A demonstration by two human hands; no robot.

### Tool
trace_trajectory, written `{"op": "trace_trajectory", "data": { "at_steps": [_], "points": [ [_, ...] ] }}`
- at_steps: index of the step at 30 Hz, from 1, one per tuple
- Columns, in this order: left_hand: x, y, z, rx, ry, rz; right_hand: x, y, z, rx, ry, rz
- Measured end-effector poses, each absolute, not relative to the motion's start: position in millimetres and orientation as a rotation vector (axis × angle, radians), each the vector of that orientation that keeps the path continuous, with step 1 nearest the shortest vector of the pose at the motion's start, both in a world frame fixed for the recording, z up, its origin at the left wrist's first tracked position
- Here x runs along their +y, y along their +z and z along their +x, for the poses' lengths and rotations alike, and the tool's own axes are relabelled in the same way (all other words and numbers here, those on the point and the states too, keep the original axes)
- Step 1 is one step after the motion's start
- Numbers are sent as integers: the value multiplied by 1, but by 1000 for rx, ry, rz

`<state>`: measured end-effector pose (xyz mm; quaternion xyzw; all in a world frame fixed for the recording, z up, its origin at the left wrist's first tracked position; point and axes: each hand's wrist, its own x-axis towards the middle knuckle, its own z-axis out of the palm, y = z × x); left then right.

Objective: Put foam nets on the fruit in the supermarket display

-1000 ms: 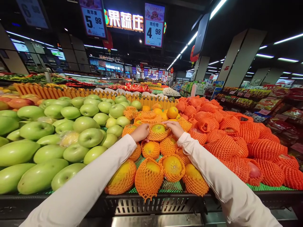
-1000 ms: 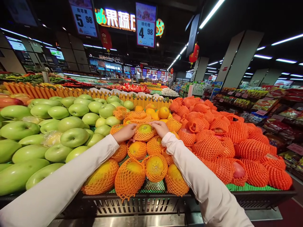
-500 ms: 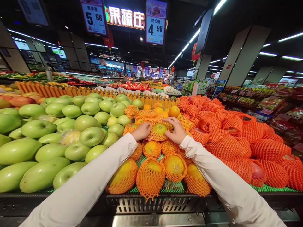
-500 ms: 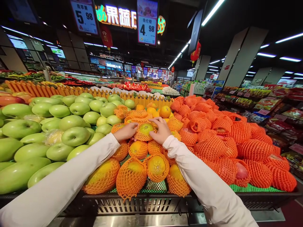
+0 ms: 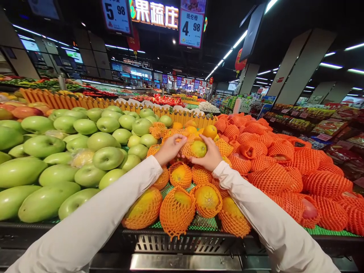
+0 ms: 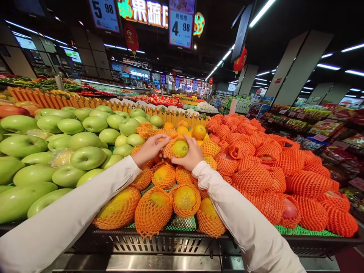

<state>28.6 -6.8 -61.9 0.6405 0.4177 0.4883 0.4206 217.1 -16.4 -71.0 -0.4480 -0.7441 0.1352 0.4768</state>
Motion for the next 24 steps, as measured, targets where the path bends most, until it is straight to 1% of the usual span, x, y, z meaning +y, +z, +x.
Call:
{"op": "trace_trajectory", "data": {
  "at_steps": [1, 3, 6, 9, 12, 15, 24],
  "points": [
    [-10, -58, 29, 925, 1265, 1571, -18, -69, 217, -1693, 422, -1069],
    [-17, -51, 29, 712, 1288, 1510, -23, -66, 215, -1456, 724, -983],
    [-25, -46, 29, 547, 1227, 1477, -29, -63, 210, -1196, 1177, -813],
    [-30, -46, 28, 502, 1196, 1504, -34, -62, 207, -1102, 1371, -763],
    [-31, -47, 27, 487, 1201, 1531, -36, -61, 207, -1102, 1442, -793],
    [-31, -48, 27, 476, 1150, 1573, -35, -61, 206, -1113, 1438, -833],
    [-42, -42, 30, 477, 1030, 1754, -25, -69, 207, -1126, 1175, -757]
  ]
}}
